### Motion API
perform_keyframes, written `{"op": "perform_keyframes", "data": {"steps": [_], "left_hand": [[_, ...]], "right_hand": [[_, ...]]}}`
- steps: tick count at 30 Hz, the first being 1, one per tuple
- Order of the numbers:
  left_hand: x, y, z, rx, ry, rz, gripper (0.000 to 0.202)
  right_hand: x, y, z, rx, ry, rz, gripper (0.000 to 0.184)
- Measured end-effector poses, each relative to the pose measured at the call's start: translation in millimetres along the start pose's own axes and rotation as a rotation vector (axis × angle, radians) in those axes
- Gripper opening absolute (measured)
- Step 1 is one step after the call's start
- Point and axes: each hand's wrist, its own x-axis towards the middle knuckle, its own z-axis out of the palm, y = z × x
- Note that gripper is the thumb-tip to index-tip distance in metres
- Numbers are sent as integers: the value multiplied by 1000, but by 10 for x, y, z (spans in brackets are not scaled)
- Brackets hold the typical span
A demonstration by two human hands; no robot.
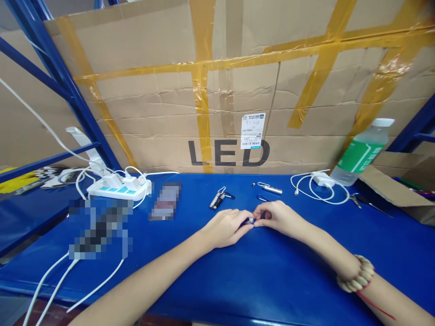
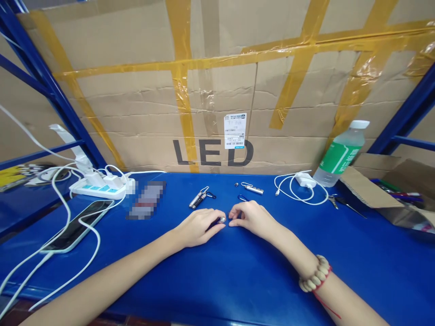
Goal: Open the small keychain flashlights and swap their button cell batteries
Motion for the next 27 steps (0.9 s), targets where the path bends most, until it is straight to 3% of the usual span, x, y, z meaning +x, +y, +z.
{"op": "perform_keyframes", "data": {"steps": [9,17,22,27], "left_hand": [[-17,9,-13,20,-50,-31,18],[-27,0,-14,-19,2,-89,19],[-32,4,-3,12,-2,-64,20],[-31,13,-8,48,-22,-47,20]], "right_hand": [[-27,-74,-60,-259,97,79,8],[8,-25,-30,-418,175,96,9],[8,-25,-47,-384,170,106,16],[7,-24,-29,-184,43,50,17]]}}
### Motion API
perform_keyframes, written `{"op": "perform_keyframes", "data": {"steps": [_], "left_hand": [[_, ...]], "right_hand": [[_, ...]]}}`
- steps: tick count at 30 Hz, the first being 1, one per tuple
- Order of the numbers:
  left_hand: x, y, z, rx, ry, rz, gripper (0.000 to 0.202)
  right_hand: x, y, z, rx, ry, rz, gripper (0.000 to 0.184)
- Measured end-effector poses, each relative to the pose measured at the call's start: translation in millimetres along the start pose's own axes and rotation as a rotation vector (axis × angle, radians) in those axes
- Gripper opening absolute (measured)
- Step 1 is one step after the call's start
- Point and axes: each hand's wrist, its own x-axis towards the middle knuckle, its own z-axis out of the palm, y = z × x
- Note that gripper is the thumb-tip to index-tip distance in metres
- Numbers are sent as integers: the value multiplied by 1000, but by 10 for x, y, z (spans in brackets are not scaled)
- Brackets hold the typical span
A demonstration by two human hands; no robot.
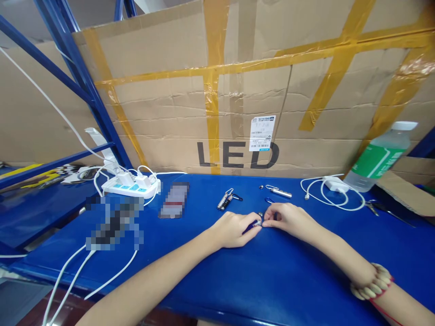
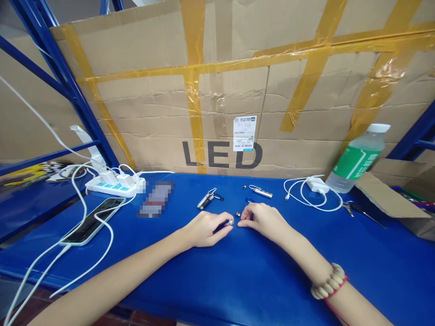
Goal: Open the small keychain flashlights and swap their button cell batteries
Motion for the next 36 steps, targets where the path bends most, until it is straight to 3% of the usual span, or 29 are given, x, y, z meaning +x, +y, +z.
{"op": "perform_keyframes", "data": {"steps": [9,13,24,28,32,36], "left_hand": [[0,2,9,42,-25,29,21],[0,1,14,51,-27,37,21],[11,4,-9,18,-9,18,20],[10,-1,-14,-13,37,-40,19],[15,-4,-12,-14,48,-71,20],[22,-14,-2,-6,49,-94,21]], "right_hand": [[-23,-37,-25,-120,30,-13,16],[-26,-26,-9,-84,48,-49,20],[-45,-152,7,9,47,-51,10],[-58,-163,-28,2,176,-63,11],[-78,-186,-98,219,403,-139,18],[-99,-254,-122,411,376,-303,25]]}}
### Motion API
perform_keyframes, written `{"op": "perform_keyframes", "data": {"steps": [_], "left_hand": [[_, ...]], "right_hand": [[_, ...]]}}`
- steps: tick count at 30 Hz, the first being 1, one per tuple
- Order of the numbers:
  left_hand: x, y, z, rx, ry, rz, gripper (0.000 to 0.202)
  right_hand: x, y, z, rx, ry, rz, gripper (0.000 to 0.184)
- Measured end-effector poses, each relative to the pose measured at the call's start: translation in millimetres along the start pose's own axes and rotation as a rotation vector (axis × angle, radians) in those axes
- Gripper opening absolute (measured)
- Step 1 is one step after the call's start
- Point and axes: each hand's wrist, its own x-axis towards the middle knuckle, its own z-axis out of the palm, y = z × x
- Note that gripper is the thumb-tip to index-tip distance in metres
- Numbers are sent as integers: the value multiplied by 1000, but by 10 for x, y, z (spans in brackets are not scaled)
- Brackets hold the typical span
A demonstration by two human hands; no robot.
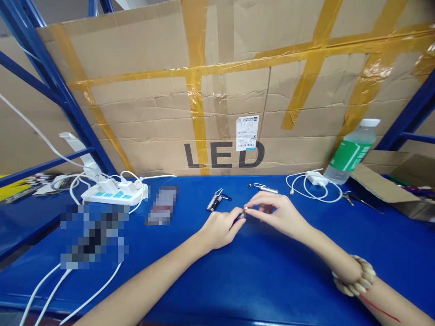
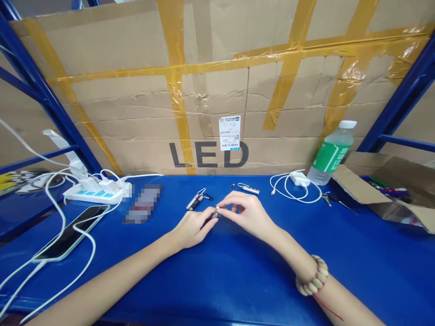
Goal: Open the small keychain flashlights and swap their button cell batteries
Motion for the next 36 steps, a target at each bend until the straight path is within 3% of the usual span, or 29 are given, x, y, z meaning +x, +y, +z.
{"op": "perform_keyframes", "data": {"steps": [9,18,25,32,36], "left_hand": [[-7,-14,16,-67,10,-49,20],[-3,-16,21,-48,10,-64,21],[0,-14,9,-68,-2,-82,20],[21,3,-1,-55,31,-140,17],[26,9,1,-55,48,-137,15]], "right_hand": [[-20,32,70,12,-56,-57,28],[-56,81,42,-133,-78,-107,25],[-75,-5,21,-235,-211,-107,26],[-42,101,-78,-382,-74,7,22],[-46,235,-75,-607,-166,70,27]]}}
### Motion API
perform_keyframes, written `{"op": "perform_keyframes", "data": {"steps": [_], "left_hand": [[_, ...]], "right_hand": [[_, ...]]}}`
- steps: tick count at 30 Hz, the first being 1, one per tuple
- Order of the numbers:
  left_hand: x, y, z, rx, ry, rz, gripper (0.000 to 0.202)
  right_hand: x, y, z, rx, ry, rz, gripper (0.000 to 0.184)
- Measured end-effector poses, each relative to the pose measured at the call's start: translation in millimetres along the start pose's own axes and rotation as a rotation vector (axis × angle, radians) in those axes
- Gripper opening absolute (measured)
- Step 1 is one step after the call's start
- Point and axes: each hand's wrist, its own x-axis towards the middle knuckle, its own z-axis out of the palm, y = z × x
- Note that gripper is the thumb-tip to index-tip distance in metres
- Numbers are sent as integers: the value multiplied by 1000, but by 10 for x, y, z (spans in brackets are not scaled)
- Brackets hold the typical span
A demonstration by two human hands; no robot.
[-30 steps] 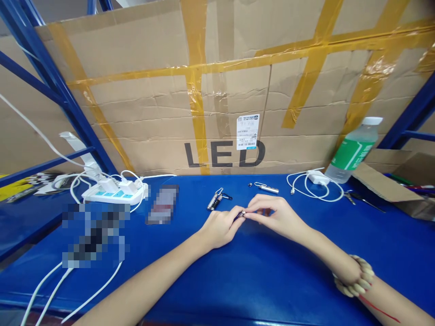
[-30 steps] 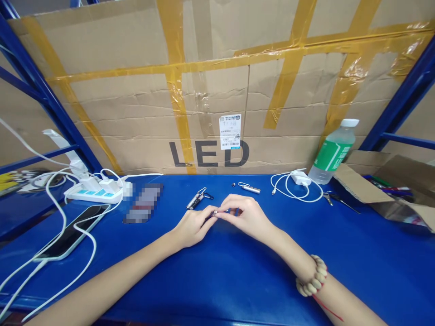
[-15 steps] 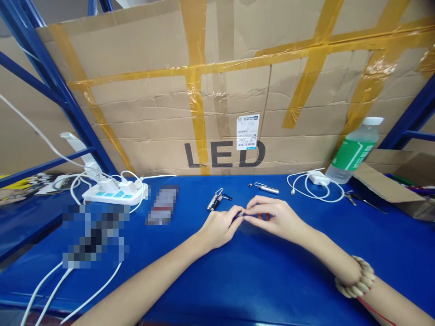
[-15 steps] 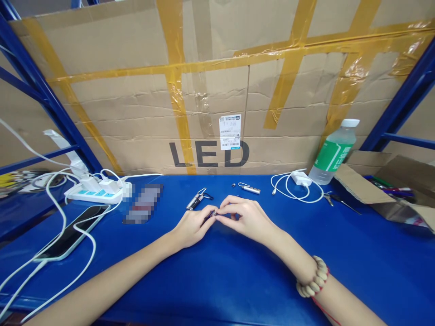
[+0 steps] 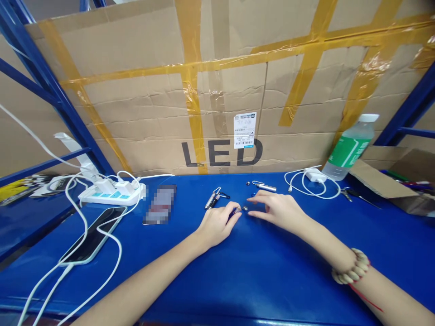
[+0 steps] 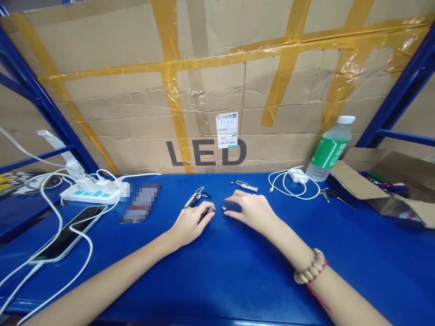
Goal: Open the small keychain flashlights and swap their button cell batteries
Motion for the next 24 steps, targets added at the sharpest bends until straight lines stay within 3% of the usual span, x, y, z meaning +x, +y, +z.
{"op": "perform_keyframes", "data": {"steps": [14,24], "left_hand": [[-15,6,4,36,-18,61,18],[-20,4,4,25,-20,73,19]], "right_hand": [[1,-37,200,46,-173,-19,32],[18,-25,210,50,-170,-58,26]]}}
